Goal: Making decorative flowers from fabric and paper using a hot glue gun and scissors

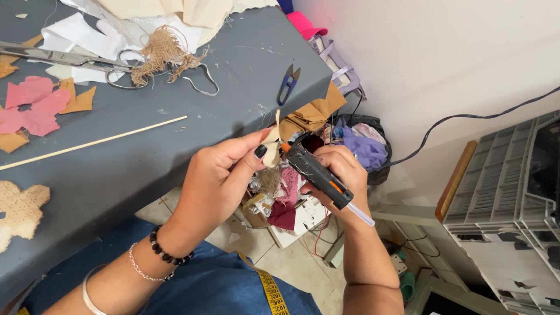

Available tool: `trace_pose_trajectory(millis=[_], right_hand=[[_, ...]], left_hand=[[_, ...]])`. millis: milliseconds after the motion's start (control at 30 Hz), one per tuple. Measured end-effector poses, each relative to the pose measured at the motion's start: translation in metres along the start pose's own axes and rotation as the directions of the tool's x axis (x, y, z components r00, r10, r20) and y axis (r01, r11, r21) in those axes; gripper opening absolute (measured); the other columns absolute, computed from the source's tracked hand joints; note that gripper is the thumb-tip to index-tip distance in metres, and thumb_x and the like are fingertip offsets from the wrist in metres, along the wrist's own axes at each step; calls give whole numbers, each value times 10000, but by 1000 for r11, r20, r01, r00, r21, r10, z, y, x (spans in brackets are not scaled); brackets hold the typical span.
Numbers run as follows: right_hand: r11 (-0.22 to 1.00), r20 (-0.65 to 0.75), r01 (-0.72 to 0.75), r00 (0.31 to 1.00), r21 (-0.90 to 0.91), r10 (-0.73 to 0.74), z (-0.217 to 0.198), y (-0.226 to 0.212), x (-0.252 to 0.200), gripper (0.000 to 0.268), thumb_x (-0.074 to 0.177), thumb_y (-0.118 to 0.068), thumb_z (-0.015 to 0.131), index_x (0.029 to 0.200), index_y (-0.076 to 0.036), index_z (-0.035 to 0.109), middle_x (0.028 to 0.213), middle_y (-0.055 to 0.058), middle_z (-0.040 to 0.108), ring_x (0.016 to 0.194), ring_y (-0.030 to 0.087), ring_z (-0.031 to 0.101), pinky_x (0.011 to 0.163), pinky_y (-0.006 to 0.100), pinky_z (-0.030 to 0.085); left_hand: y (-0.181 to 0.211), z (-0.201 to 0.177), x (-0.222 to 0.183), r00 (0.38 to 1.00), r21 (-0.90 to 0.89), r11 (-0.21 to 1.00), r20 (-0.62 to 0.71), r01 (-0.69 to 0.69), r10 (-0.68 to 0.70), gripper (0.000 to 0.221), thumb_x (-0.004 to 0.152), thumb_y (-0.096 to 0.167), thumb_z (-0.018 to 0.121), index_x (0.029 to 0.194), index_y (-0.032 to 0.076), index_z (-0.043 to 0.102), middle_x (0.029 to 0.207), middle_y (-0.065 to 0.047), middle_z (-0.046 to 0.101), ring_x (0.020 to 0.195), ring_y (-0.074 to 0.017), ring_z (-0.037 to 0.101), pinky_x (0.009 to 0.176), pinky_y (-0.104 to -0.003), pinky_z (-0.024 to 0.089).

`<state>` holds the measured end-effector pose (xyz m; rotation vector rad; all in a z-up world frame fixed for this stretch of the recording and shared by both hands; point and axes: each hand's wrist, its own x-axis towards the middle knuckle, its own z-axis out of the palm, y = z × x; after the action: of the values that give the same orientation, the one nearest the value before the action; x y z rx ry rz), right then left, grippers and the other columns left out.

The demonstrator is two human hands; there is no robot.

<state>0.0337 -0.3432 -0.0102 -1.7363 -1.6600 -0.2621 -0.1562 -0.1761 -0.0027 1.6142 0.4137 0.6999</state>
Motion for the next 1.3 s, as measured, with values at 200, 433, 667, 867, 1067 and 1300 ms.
trace_pose_trajectory(millis=[200,433,667,867,1067,1300], right_hand=[[1000,-6,6,1000,-2,-6,-4,-4,5,449,845,-492,730,945,-69,614,980,103,664,918,257,660,848,362,518],[999,1,45,999,-23,-45,-3,-4,3,517,827,-550,699,941,-59,580,968,105,661,904,253,658,832,366,522],[999,-16,30,999,-17,-31,-4,-4,8,507,838,-540,692,939,-51,603,965,115,654,903,258,665,850,369,525],[1000,12,9,1000,1,-9,-5,-2,3,479,832,-505,728,947,-56,606,986,121,657,920,261,655,848,358,515],[998,44,50,998,-30,-49,-5,0,0,501,834,-516,732,951,-54,578,990,119,654,922,263,651,844,371,517],[997,86,65,994,-31,-63,-9,3,2,495,852,-509,713,965,-41,599,985,120,651,926,264,644,846,372,510]], left_hand=[[-2,-2,-2,999,19,999,23,-41,40,453,936,14,562,1323,170,739,879,139,681,534,-31,318,465,-213,334],[1,-5,-2,997,47,999,80,-13,9,474,983,89,491,1405,220,663,814,39,753,481,-37,302,457,-215,337],[4,-6,-3,996,42,999,87,-14,11,453,990,144,490,1402,230,659,783,2,784,485,-16,403,534,-193,422],[7,-9,-3,996,53,999,86,-6,1,430,997,179,488,1384,255,660,815,-44,839,432,-15,306,449,-217,340],[5,-8,-3,997,19,1000,77,2,-3,440,1000,119,498,1396,217,665,818,6,778,452,-33,270,420,-219,282],[10,-13,-6,997,35,999,80,18,-21,451,998,129,479,1390,242,671,814,6,787,449,-36,288,429,-219,304]])
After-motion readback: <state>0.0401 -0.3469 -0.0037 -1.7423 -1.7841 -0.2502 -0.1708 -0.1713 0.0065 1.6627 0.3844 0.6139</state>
